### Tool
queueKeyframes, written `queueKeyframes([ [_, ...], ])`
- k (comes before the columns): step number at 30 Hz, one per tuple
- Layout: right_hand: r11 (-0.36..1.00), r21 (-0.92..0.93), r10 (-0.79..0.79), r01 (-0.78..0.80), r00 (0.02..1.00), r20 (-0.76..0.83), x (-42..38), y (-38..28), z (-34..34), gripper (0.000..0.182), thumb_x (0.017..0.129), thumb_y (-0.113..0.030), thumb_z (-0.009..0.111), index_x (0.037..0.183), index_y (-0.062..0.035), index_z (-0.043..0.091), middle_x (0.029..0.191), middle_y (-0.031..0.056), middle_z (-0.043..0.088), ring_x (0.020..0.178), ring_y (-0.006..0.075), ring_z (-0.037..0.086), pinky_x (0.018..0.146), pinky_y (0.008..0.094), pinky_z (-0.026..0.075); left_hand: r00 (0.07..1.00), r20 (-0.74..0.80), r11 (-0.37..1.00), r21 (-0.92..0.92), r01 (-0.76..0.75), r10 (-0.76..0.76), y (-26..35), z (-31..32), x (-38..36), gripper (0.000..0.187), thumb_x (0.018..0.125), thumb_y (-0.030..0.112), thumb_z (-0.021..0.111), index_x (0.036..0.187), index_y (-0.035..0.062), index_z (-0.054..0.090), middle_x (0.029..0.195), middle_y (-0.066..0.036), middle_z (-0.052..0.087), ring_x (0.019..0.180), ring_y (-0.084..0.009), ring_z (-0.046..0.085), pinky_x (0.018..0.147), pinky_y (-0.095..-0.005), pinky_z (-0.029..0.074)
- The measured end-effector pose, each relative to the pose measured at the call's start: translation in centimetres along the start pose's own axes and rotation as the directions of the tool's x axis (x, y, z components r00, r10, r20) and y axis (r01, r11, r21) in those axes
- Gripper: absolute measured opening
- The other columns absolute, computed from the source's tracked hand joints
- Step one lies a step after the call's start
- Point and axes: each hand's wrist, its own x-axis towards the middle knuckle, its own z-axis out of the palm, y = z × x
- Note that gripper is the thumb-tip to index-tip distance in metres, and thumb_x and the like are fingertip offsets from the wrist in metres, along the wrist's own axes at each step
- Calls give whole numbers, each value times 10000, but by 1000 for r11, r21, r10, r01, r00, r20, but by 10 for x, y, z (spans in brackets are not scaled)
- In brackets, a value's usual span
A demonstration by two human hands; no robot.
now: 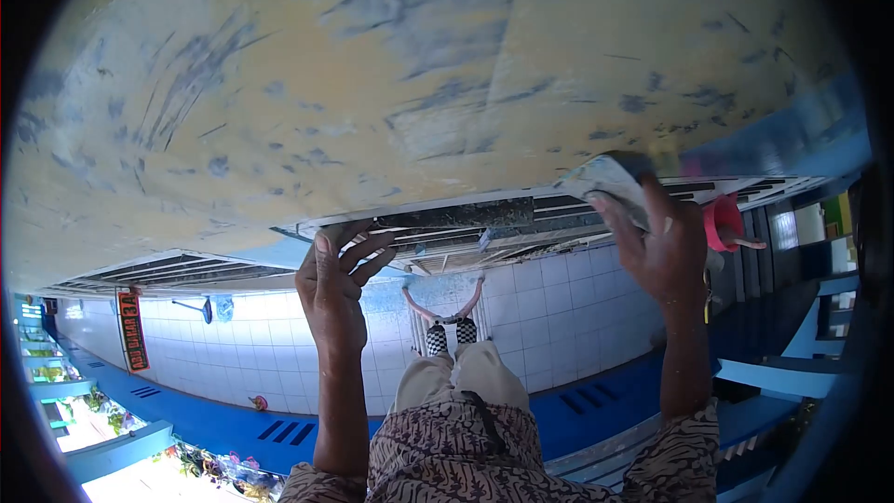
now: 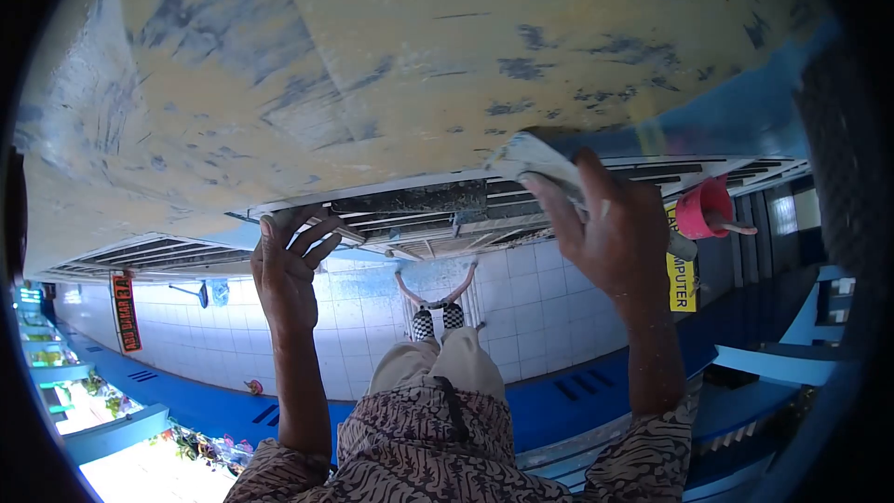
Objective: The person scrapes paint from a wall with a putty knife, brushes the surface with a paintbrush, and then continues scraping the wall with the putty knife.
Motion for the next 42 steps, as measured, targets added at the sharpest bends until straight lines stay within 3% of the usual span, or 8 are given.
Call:
queueKeyframes([
  [7,998,-62,9,-2,994,113,12,-19,-10,285,980,-351,640,964,-69,680,699,104,728,521,167,697,484,304,560,995,96,998,-51,25,-20,2,-12,4,621,1080,418,384,1350,-135,471,1288,-286,608,1154,-380,653,899,-471,601],
  [14,995,-65,86,-71,961,263,13,-33,3,328,958,-373,670,1020,-52,705,728,116,735,588,221,724,543,342,566,991,135,997,-77,-3,14,-4,2,4,582,1060,370,476,1323,-149,492,1256,-275,621,1171,-372,647,909,-461,599],
  [19,981,-70,187,-178,971,146,-2,-32,7,334,967,-371,655,1104,-69,701,746,128,742,614,218,736,549,331,568,1000,2,996,-85,0,0,-1,26,2,508,989,307,656,1186,-155,579,1088,-225,672,1065,-303,692,899,-423,608],
  [24,986,-49,165,-157,961,224,1,-29,3,332,961,-353,665,1065,-41,706,757,158,737,621,254,736,558,344,560,998,-65,998,-61,-6,2,-1,42,3,521,1022,314,597,1199,-172,539,1090,-266,668,1017,-309,715,906,-406,615],
  [26,994,-63,85,-87,996,-35,-4,-22,1,361,968,-403,650,911,-46,646,576,115,656,457,199,649,467,339,521,995,-101,997,-80,-20,11,-3,45,3,537,1020,328,600,1202,-174,538,1092,-280,664,1021,-317,713,926,-412,609],
  [27,990,-36,140,-140,990,2,-4,-27,3,353,961,-391,665,889,-46,645,585,125,661,467,212,659,470,343,518,994,-110,996,-84,-17,8,-5,44,2,537,1020,328,600,1202,-174,538,1092,-280,664,1021,-317,713,926,-412,609],
  [33,991,-106,87,-86,996,4,-7,-21,0,352,969,-398,649,916,-49,654,570,99,650,432,190,623,428,341,488,991,-131,977,-213,-32,4,-5,51,3,491,980,298,676,1117,-166,588,1039,-230,677,974,-284,713,932,-415,601],
  [42,986,-60,157,-156,987,17,-11,-27,7,377,987,-429,611,937,-60,668,573,79,658,420,157,623,406,309,505,997,-58,993,-106,-54,48,-8,44,3,568,1046,363,539,1209,-181,536,1097,-300,670,1041,-335,708,940,-415,599],
])
